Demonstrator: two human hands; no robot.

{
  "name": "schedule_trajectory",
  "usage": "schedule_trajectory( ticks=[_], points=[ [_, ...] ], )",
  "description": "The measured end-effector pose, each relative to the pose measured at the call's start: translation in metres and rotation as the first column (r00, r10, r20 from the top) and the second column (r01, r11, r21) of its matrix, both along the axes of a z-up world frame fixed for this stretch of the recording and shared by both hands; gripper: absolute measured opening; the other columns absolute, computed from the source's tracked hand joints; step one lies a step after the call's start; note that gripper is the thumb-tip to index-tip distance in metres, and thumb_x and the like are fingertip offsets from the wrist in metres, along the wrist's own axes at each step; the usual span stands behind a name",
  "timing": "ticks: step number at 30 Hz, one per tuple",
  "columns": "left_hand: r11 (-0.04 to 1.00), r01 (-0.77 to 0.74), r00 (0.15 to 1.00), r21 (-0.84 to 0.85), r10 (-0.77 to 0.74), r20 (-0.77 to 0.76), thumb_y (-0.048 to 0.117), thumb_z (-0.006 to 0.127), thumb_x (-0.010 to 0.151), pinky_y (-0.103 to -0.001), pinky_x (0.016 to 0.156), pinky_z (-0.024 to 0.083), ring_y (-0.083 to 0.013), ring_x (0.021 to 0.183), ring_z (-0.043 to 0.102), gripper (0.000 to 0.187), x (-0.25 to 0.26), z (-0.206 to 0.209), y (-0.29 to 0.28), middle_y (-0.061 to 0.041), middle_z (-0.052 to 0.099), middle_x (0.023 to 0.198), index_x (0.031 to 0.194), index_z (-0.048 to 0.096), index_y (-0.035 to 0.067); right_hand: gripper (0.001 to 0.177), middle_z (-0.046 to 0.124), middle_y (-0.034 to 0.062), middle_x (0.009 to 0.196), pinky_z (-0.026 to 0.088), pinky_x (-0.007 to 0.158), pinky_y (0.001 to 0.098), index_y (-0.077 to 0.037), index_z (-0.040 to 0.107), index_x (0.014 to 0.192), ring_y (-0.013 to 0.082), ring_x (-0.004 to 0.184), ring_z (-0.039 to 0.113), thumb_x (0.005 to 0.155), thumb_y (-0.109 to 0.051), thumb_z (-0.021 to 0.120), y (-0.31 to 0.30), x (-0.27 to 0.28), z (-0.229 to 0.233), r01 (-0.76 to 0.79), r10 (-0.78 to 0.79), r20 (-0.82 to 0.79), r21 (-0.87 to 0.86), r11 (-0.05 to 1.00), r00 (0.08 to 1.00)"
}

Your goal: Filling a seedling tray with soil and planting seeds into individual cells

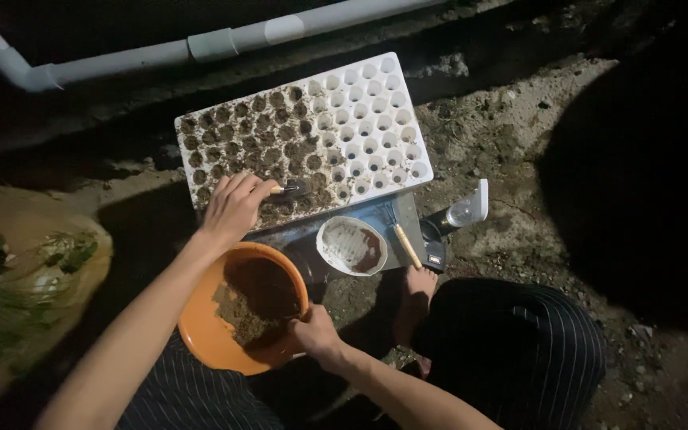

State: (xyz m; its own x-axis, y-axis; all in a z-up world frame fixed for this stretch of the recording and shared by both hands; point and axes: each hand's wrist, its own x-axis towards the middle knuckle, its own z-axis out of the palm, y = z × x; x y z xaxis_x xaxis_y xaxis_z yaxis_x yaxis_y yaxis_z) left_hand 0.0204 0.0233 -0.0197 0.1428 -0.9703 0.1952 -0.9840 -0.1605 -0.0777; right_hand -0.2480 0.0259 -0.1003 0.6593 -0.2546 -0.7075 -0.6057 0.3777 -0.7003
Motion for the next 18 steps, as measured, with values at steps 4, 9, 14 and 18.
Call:
schedule_trajectory(
  ticks=[4, 9, 14, 18],
  points=[
    [0.999, -0.044, 0.999, 0.004, 0.044, 0.013, -0.017, 0.065, 0.077, -0.032, 0.073, 0.044, -0.0203, 0.083, 0.062, 0.060, -0.002, 0.007, 0.007, -0.008, 0.070, 0.099, 0.129, 0.065, 0.015, 0.033, 0.077, 0.0130, 0.092, 0.066, 0.050, 0.0387, -0.004, 0.072, 0.110, 0.0274, 0.068, 0.077, 0.085, -0.019, 0.056, -0.003, 0.000, 0.014, 0.047, -0.036, -0.066, 0.176, 0.983, 0.997],
    [0.917, -0.112, 0.869, -0.383, -0.097, -0.485, -0.012, 0.048, 0.103, -0.043, 0.090, 0.060, -0.0384, 0.097, 0.071, 0.027, -0.026, 0.071, 0.037, -0.022, 0.060, 0.107, 0.126, 0.061, -0.010, 0.016, 0.074, 0.0104, 0.083, 0.059, 0.064, 0.0311, 0.000, 0.075, 0.090, 0.0182, 0.074, 0.071, 0.083, -0.011, 0.064, -0.013, 0.001, 0.040, 0.142, -0.135, -0.049, 0.186, 0.972, 0.990],
    [0.926, -0.374, 0.884, 0.052, 0.373, -0.281, 0.016, 0.059, 0.097, -0.046, 0.071, 0.057, -0.0362, 0.084, 0.070, 0.024, -0.094, 0.117, 0.124, -0.009, 0.066, 0.099, 0.118, 0.069, 0.019, 0.032, 0.070, 0.0217, 0.089, 0.057, 0.072, 0.0471, 0.006, 0.075, 0.103, 0.0331, 0.081, 0.069, 0.082, -0.014, 0.063, -0.006, -0.001, 0.055, 0.102, -0.101, -0.012, 0.091, 0.991, 0.995],
    [0.759, -0.480, 0.812, 0.439, 0.574, -0.104, 0.009, 0.065, 0.090, -0.051, 0.077, 0.060, -0.0375, 0.081, 0.074, 0.031, -0.129, 0.047, 0.167, -0.015, 0.064, 0.116, 0.120, 0.058, 0.008, 0.028, 0.066, 0.0188, 0.085, 0.057, 0.057, 0.0479, 0.009, 0.071, 0.103, 0.0324, 0.072, 0.069, 0.085, -0.011, 0.064, -0.012, -0.010, 0.057, 0.118, -0.120, -0.004, 0.212, 0.970, 0.993]
  ],
)
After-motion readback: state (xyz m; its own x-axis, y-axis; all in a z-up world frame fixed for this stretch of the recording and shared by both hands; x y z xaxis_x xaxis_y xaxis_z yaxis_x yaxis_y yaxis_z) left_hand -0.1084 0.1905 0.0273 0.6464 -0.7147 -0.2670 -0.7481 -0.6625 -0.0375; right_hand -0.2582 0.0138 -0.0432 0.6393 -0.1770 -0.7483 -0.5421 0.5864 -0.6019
